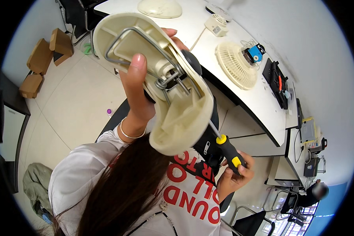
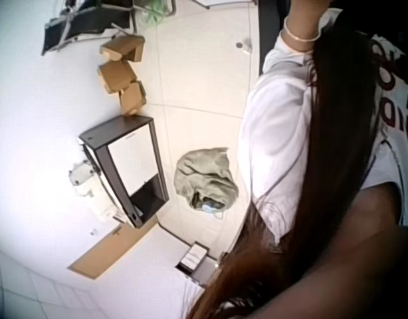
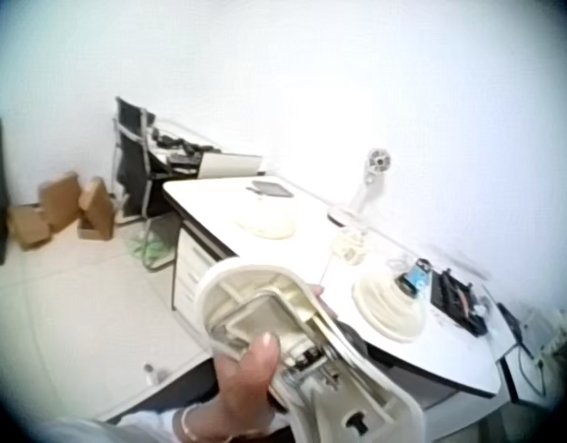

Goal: The person disassembles a small white fan, removes the motor housing, and uses a screwdriver to adjust internal components. They then reassemble the fan by placing the motor back into the housing and securing the casing.

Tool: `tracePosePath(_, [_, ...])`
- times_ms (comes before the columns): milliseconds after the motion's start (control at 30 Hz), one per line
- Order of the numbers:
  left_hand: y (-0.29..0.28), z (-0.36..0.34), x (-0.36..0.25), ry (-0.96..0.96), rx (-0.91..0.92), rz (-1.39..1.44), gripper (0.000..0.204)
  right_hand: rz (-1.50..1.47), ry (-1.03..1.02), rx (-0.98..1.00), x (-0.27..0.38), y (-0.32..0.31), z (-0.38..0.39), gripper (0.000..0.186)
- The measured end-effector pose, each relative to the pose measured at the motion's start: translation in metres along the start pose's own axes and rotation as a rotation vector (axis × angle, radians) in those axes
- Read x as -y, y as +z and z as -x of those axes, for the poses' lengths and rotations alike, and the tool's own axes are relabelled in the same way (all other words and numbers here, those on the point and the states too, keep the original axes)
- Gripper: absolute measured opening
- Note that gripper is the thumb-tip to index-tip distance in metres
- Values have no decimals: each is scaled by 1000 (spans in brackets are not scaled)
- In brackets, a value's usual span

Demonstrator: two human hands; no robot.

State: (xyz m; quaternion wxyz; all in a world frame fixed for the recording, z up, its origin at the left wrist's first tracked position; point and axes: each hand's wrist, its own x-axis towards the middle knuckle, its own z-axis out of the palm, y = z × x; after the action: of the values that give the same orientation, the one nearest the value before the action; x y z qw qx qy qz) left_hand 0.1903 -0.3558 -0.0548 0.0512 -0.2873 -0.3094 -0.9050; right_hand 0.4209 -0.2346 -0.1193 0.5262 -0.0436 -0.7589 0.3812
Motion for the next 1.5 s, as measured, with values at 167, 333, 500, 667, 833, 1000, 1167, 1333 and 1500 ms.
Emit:
tracePosePath(167, [0,1,-3,-63,-19,68,59,503,-327,29,3,-7,5,27])
tracePosePath(333, [-5,-1,-2,-95,-10,111,58,399,-400,16,-1,-8,11,38])
tracePosePath(500, [-15,-2,-1,-3,98,22,58,267,-266,14,-2,-11,13,39])
tracePosePath(667, [-17,-4,-1,-15,118,-17,55,167,-180,15,8,-6,12,40])
tracePosePath(833, [-16,0,1,-13,143,-121,53,184,-58,-35,9,-1,16,52])
tracePosePath(1000, [-19,-3,4,-69,190,-157,54,301,99,-92,19,14,13,66])
tracePosePath(1167, [-19,-1,8,-61,210,-159,53,263,138,-40,14,6,12,64])
tracePosePath(1333, [-16,3,16,245,345,-291,48,-286,598,-46,4,2,5,56])
tracePosePath(1500, [-10,-5,1,625,456,-744,32,-280,845,-180,-11,-13,11,50])
